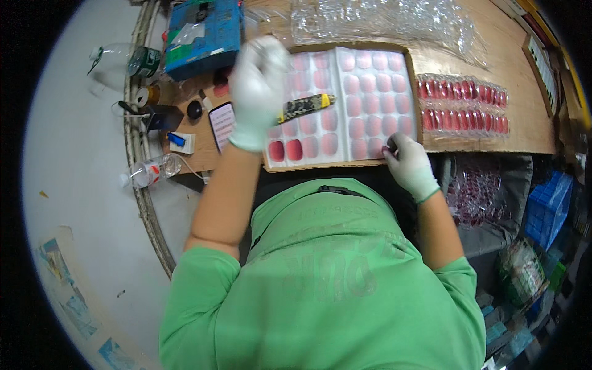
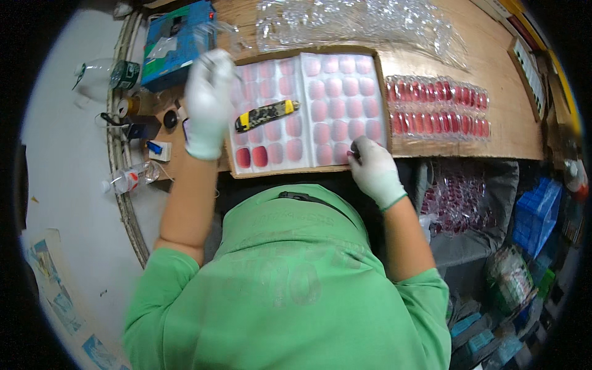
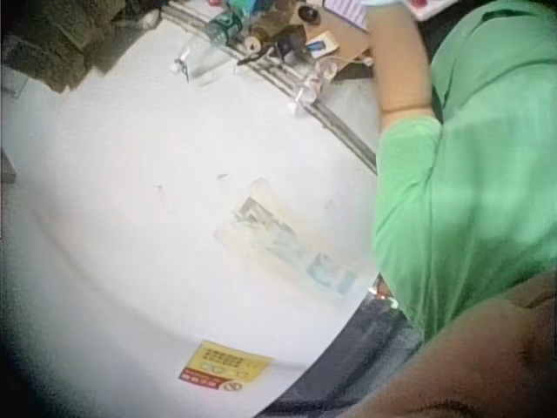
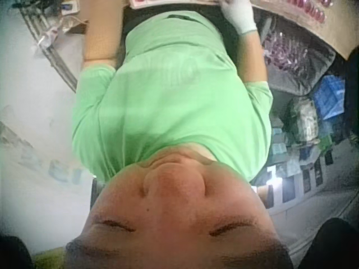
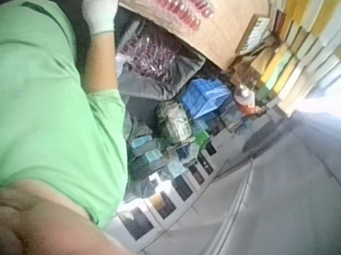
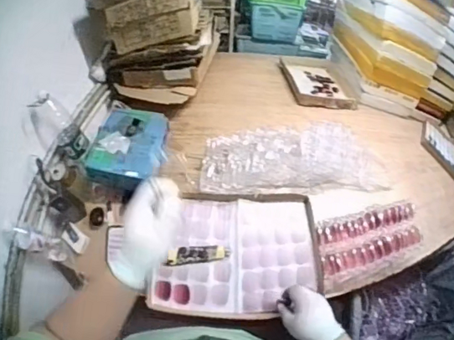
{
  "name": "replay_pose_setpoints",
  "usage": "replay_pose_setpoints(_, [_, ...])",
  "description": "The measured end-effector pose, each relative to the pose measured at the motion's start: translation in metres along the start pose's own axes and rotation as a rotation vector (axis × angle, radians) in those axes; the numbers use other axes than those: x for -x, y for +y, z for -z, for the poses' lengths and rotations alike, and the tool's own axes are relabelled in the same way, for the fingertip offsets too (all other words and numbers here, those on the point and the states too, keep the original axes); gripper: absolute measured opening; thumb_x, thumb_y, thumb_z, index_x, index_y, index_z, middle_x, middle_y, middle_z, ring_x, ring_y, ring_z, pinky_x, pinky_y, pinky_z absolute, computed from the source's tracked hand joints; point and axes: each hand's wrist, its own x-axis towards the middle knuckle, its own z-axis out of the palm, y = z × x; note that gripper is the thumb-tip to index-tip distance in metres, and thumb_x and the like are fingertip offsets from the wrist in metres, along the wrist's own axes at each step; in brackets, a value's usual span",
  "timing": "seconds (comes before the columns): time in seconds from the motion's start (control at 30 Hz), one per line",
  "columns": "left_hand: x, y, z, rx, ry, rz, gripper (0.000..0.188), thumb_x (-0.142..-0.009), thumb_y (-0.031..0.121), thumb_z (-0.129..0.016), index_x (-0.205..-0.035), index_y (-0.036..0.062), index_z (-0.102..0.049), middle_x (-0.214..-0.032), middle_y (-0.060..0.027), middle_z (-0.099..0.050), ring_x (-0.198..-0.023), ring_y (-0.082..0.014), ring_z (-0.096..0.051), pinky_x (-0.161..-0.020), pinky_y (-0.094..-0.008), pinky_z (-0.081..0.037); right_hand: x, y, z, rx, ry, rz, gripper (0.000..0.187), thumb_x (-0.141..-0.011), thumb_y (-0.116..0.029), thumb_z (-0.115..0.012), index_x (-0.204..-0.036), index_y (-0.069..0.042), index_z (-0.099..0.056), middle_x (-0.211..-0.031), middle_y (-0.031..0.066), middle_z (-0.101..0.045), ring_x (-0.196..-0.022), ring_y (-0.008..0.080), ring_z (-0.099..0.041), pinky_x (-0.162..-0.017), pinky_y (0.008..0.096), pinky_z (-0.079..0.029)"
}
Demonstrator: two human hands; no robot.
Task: The person picks small red cylindrical objects from a tray and inserts them into clear plastic casings using tweezers. The person then places the assembled units into a larger plastic bag on the table.
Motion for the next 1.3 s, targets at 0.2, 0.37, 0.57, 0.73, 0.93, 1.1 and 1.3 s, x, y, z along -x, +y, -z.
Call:
replay_pose_setpoints(0.2, [0.106, 0.044, 0.028, -0.217, -0.427, 0.15, 0.023, -0.105, 0.016, -0.055, -0.118, -0.0024, -0.059, -0.089, -0.0055, -0.065, -0.079, -0.0108, -0.062, -0.071, -0.0262, -0.05, 0.011, 0.016, 0.013, 0.295, 0.202, 0.799, 0.031, -0.079, -0.002, -0.07, -0.11, -0.006, -0.065, -0.094, 0.01, -0.065, -0.081, 0.0313, -0.064, -0.071, 0.0424, -0.053])
replay_pose_setpoints(0.37, [0.12, 0.066, 0.05, -0.01, -0.438, 0.307, 0.029, -0.105, 0.012, -0.05, -0.13, -0.0035, -0.052, -0.103, -0.0125, -0.073, -0.09, -0.015, -0.068, -0.077, -0.0285, -0.054, -0.006, -0.019, -0.023, 0.062, 0.483, 0.671, 0.027, -0.081, 0.002, -0.072, -0.105, -0.004, -0.063, -0.097, 0.0149, -0.066, -0.084, 0.0348, -0.066, -0.073, 0.0424, -0.054])
replay_pose_setpoints(0.57, [0.13, 0.084, 0.085, -0.215, -0.535, 0.168, 0.031, -0.1, 0.004, -0.054, -0.13, -0.0061, -0.057, -0.103, -0.0178, -0.074, -0.09, -0.0241, -0.074, -0.079, -0.0357, -0.057, -0.012, -0.043, -0.06, -0.085, 0.445, 0.466, 0.019, -0.084, 0.0, -0.068, -0.102, -0.003, -0.064, -0.102, 0.0163, -0.066, -0.09, 0.0387, -0.065, -0.079, 0.0464, -0.053])
replay_pose_setpoints(0.73, [0.118, 0.077, 0.087, -0.278, -0.705, 0.178, 0.036, -0.1, 0.005, -0.053, -0.135, -0.0031, -0.053, -0.096, -0.0178, -0.073, -0.087, -0.0265, -0.075, -0.079, -0.0356, -0.058, -0.002, -0.063, -0.032, -0.239, 0.352, 0.381, 0.015, -0.084, 0.001, -0.07, -0.099, -0.001, -0.066, -0.106, 0.0178, -0.069, -0.093, 0.0346, -0.069, -0.081, 0.0398, -0.055])
replay_pose_setpoints(0.93, [0.093, 0.071, 0.023, -0.086, -0.598, 0.126, 0.03, -0.1, 0.012, -0.056, -0.127, -0.0014, -0.053, -0.089, -0.018, -0.072, -0.085, -0.0317, -0.075, -0.075, -0.0395, -0.058, 0.029, -0.119, 0.022, -0.613, 0.415, 0.348, 0.016, -0.089, 0.005, -0.071, -0.104, 0.002, -0.068, -0.09, 0.0127, -0.074, -0.081, 0.0161, -0.072, -0.077, 0.0275, -0.055])
replay_pose_setpoints(1.1, [0.098, 0.065, 0.001, -0.027, -0.677, 0.204, 0.019, -0.102, 0.011, -0.053, -0.115, -0.0022, -0.057, -0.082, -0.0184, -0.07, -0.078, -0.0331, -0.072, -0.071, -0.039, -0.055, 0.025, -0.118, 0.013, -0.767, 0.462, 0.228, 0.021, -0.09, 0.005, -0.069, -0.111, 0.004, -0.07, -0.096, 0.0102, -0.071, -0.083, 0.0119, -0.067, -0.076, 0.0251, -0.053])
replay_pose_setpoints(1.3, [0.104, 0.077, 0.004, 0.01, -0.77, 0.211, 0.018, -0.103, 0.012, -0.052, -0.112, -0.0025, -0.058, -0.084, -0.0147, -0.071, -0.079, -0.0258, -0.073, -0.073, -0.035, -0.056, 0.039, -0.093, 0.018, -1.125, 0.215, 0.087, 0.032, -0.095, -0.003, -0.068, -0.122, 0.002, -0.054, -0.105, 0.0076, -0.064, -0.093, 0.0121, -0.063, -0.084, 0.0278, -0.053])
